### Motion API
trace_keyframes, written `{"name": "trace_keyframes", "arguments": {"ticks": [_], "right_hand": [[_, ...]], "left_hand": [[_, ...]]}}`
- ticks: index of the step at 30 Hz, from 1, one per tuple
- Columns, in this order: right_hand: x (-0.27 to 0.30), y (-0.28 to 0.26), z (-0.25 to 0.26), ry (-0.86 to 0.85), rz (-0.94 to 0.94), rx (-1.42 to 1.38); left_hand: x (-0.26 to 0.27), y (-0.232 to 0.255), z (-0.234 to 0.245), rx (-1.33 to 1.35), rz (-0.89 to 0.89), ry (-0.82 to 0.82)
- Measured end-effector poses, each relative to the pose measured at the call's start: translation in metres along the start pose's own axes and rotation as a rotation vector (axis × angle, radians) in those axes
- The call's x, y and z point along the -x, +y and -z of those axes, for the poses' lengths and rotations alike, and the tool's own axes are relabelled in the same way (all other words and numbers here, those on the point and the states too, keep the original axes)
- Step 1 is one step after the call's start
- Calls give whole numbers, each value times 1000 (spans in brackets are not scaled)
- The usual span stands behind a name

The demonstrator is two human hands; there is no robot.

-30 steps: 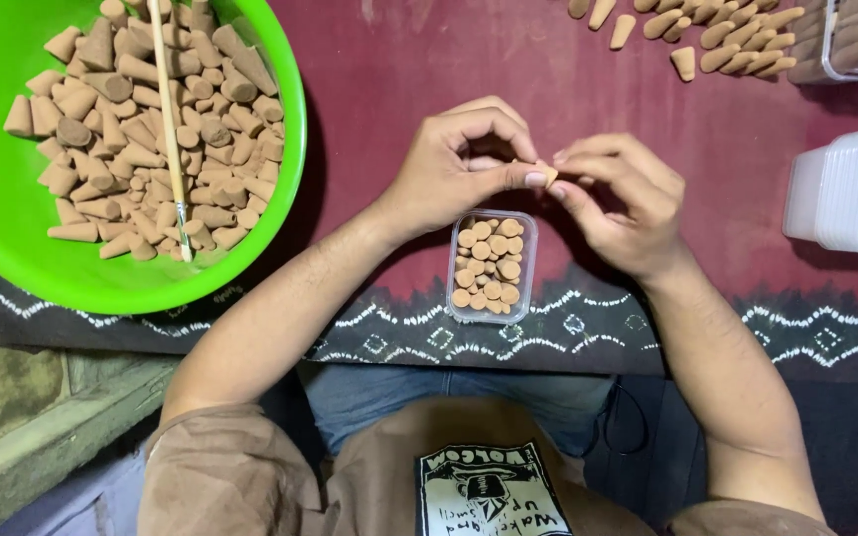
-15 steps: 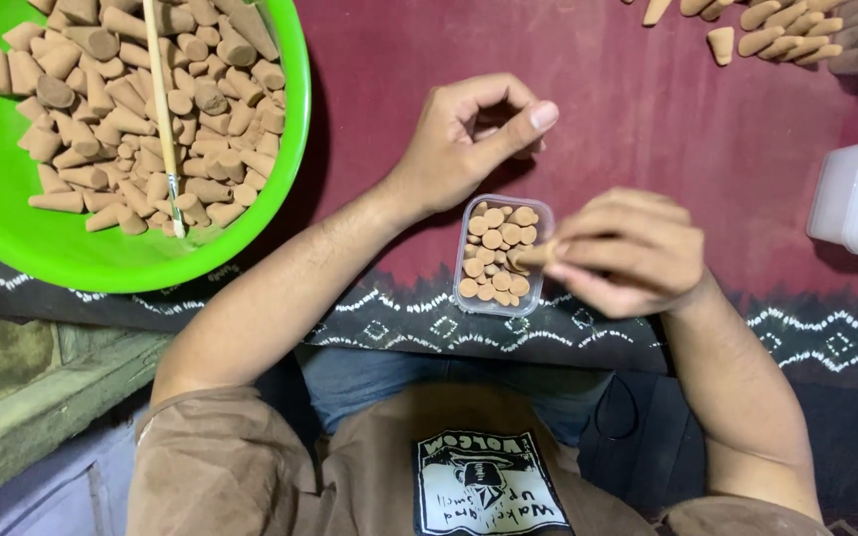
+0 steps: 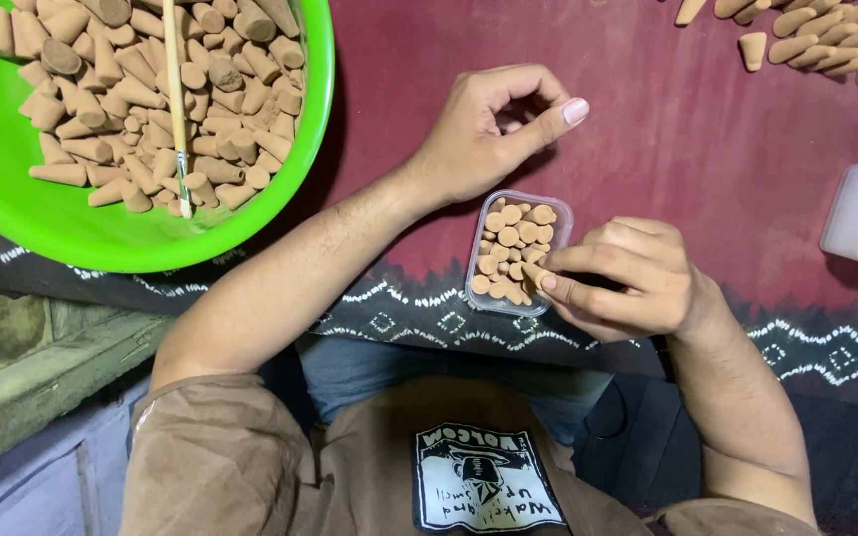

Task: Cleaning a small plastic container using a brush and a wooden stick to remove residue from incense cones.

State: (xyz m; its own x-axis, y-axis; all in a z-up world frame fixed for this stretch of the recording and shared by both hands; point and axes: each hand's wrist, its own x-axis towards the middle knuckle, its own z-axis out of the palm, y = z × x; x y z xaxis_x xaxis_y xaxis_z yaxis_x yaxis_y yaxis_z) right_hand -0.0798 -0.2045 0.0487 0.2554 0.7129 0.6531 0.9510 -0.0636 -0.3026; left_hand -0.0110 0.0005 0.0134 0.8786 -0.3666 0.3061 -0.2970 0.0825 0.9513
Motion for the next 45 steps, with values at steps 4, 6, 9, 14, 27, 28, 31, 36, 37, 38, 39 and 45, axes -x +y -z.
{"name": "trace_keyframes", "arguments": {"ticks": [4,6,9,14,27,28,31,36,37,38,39,45], "right_hand": [[-4,-1,-2,-19,-1,1],[-7,-1,0,-22,6,-62],[-6,-1,-1,-67,12,-107],[-2,-1,0,10,-47,-115],[-3,-2,-5,-66,24,75],[-5,-3,-5,-66,25,75],[-11,-4,-5,-89,-7,93],[-14,-5,-5,-120,-44,103],[-12,-4,-4,-118,-43,104],[-10,-3,-3,-128,-40,108],[-8,-2,-2,-139,-38,111],[-4,1,-5,-143,-50,76]], "left_hand": [[0,-1,-1,-35,-18,-2],[0,0,-1,-32,-21,-4],[0,1,-1,-22,-22,-8],[1,-1,-1,-25,-26,-20],[0,2,-1,-23,-31,-18],[0,2,-1,-23,-32,-18],[0,2,-1,-37,-41,-19],[0,2,-1,-55,-35,-28],[0,2,-1,-57,-37,-29],[0,1,-1,-58,-39,-27],[0,0,-2,-58,-40,-24],[1,1,-1,-67,-35,-15]]}}
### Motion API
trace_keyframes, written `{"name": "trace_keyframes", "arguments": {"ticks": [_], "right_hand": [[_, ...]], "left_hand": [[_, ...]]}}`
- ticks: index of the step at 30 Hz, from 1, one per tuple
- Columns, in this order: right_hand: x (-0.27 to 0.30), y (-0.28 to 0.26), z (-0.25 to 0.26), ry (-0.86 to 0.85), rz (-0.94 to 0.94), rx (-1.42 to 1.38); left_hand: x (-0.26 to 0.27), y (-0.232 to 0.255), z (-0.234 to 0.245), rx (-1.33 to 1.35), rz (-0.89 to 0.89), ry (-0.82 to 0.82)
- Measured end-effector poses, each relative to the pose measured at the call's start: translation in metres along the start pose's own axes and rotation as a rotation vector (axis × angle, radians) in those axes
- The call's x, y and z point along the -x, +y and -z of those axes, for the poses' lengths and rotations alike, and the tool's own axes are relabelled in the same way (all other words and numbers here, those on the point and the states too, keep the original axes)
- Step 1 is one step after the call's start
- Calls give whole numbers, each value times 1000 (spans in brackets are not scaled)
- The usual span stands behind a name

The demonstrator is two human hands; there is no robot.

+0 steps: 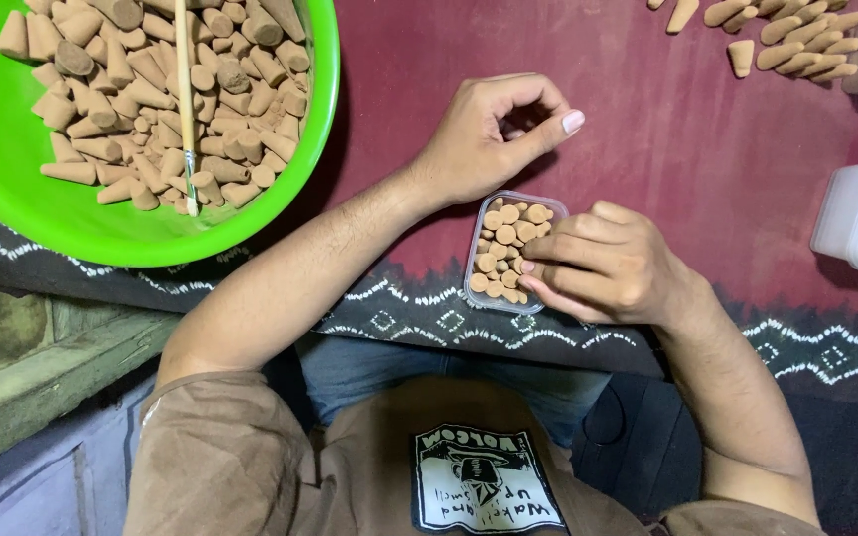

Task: Cleaning a small plastic container using a brush and a wooden stick to remove residue from incense cones.

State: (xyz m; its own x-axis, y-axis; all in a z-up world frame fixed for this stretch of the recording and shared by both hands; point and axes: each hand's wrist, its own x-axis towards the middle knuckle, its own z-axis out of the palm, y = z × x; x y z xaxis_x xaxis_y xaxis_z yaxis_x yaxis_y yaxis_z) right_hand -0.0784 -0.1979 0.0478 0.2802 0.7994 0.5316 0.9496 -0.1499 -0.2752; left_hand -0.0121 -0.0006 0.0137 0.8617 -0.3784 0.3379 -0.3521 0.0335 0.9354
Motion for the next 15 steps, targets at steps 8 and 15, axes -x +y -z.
{"name": "trace_keyframes", "arguments": {"ticks": [8,15], "right_hand": [[-8,-6,5,-10,10,91],[12,-3,-1,266,-269,-176]], "left_hand": [[1,-1,-1,-16,-8,-8],[1,-2,0,-100,-43,-33]]}}
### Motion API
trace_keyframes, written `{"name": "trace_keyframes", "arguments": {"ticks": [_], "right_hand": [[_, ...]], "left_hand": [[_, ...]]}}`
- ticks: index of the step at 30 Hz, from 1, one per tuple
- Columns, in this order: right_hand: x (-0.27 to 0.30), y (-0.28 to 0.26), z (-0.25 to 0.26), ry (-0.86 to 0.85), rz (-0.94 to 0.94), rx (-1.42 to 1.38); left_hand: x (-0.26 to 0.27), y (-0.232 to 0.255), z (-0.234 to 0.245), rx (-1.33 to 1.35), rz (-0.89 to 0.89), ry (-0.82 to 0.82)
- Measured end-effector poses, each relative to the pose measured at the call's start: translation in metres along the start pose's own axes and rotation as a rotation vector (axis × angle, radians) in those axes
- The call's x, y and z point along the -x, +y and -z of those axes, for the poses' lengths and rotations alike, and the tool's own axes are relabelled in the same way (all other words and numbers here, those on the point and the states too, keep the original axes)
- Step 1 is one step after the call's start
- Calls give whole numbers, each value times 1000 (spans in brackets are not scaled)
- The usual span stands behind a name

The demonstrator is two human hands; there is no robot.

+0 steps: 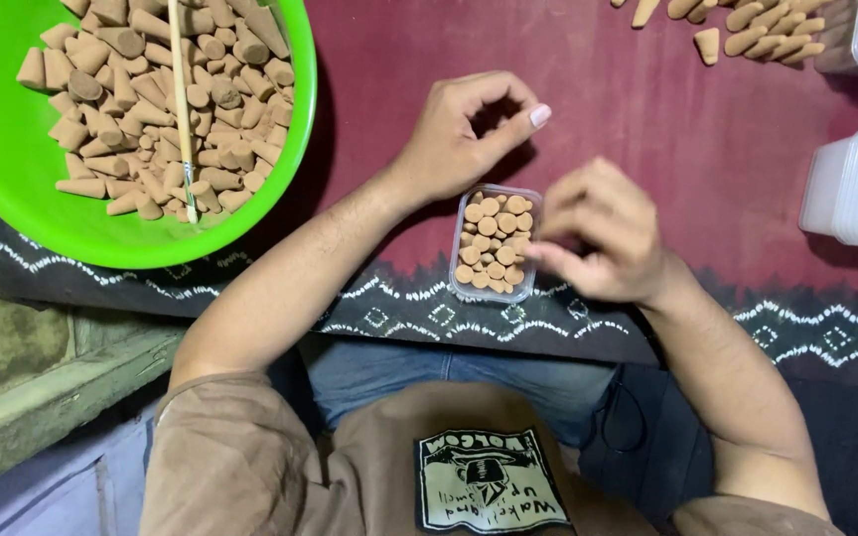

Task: Cleaning a small plastic container using a brush and a wooden stick to remove residue from incense cones.

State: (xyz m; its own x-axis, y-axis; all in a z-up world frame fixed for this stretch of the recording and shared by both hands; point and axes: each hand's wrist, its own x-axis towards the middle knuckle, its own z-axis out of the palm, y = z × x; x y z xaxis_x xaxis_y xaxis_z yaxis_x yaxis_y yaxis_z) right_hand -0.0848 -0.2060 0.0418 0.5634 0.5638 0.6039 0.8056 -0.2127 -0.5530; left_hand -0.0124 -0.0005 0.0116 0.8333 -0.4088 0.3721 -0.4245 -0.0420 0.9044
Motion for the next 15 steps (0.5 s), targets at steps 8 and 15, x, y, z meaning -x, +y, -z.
{"name": "trace_keyframes", "arguments": {"ticks": [8,15], "right_hand": [[-11,-10,-11,-307,-731,-8],[-8,-11,-14,-311,-553,38]], "left_hand": [[0,1,7,16,89,29],[-1,5,6,-29,135,49]]}}
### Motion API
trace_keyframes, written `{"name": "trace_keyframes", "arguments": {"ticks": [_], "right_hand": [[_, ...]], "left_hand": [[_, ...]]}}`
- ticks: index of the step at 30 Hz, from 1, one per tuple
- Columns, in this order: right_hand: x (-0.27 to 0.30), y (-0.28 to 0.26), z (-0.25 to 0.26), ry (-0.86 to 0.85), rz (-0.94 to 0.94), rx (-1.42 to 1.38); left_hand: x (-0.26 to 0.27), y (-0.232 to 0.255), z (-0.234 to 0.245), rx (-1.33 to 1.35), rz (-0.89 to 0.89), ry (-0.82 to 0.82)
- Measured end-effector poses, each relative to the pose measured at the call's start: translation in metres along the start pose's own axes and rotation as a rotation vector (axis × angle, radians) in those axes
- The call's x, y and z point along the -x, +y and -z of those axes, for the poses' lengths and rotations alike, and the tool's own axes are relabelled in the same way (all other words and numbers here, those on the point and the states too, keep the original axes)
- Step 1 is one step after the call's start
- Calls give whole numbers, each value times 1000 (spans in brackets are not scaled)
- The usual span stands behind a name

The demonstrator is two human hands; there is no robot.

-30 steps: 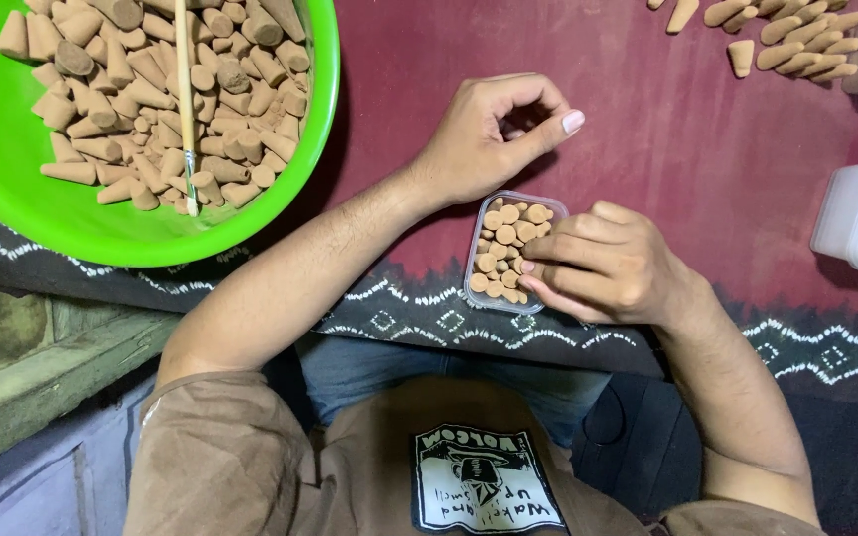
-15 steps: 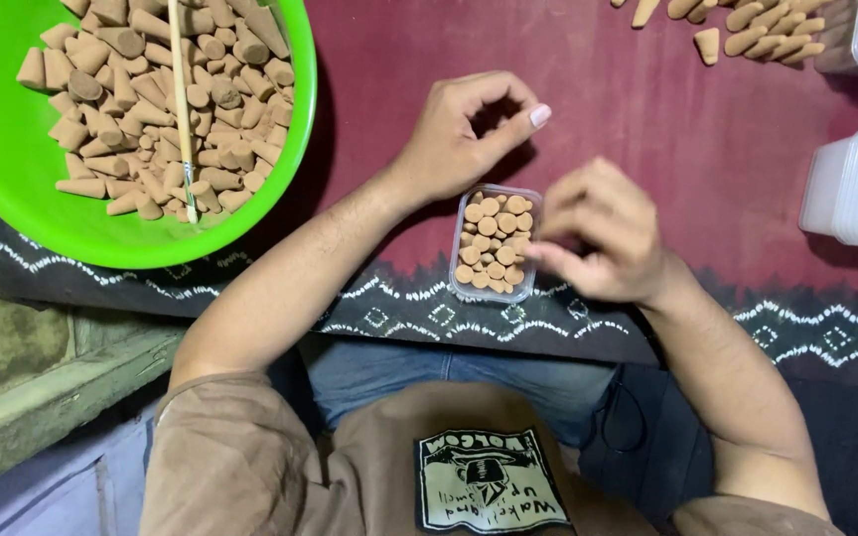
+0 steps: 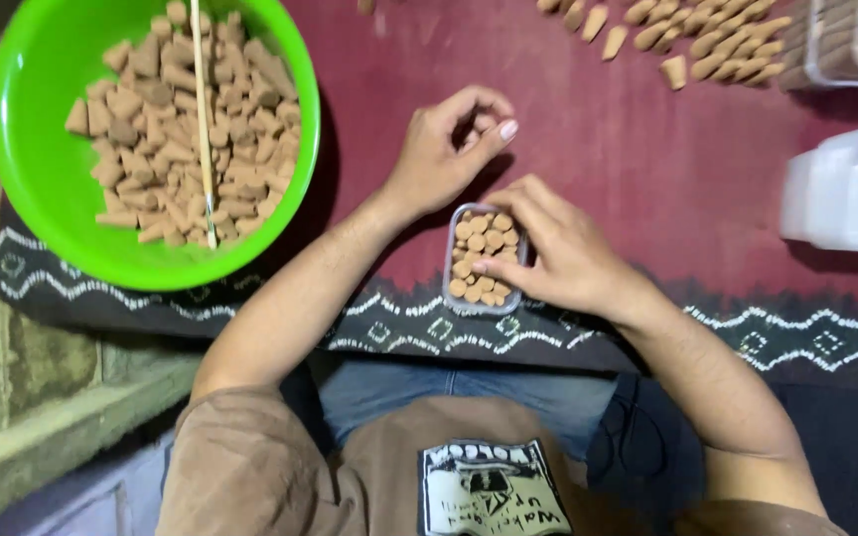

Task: Cleaning a small plastic container using a brush and a wooden stick to remove residue from incense cones.

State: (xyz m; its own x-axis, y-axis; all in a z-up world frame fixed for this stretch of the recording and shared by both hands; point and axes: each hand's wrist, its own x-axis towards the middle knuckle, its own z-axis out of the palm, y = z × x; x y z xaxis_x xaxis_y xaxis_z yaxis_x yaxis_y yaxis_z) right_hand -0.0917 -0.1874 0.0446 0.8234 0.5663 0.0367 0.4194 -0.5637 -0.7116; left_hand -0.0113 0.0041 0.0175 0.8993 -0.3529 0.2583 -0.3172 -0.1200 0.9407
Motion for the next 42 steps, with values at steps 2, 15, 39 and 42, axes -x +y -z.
{"name": "trace_keyframes", "arguments": {"ticks": [2,15,39,42], "right_hand": [[4,11,-7,89,64,-3],[8,-10,-8,-78,368,352],[37,95,261,36,-212,751],[36,96,254,48,-228,872]], "left_hand": [[-2,-16,-4,38,-18,15],[-3,-26,2,50,-20,93],[-1,-2,2,-49,80,28],[-1,-2,3,-80,110,14]]}}
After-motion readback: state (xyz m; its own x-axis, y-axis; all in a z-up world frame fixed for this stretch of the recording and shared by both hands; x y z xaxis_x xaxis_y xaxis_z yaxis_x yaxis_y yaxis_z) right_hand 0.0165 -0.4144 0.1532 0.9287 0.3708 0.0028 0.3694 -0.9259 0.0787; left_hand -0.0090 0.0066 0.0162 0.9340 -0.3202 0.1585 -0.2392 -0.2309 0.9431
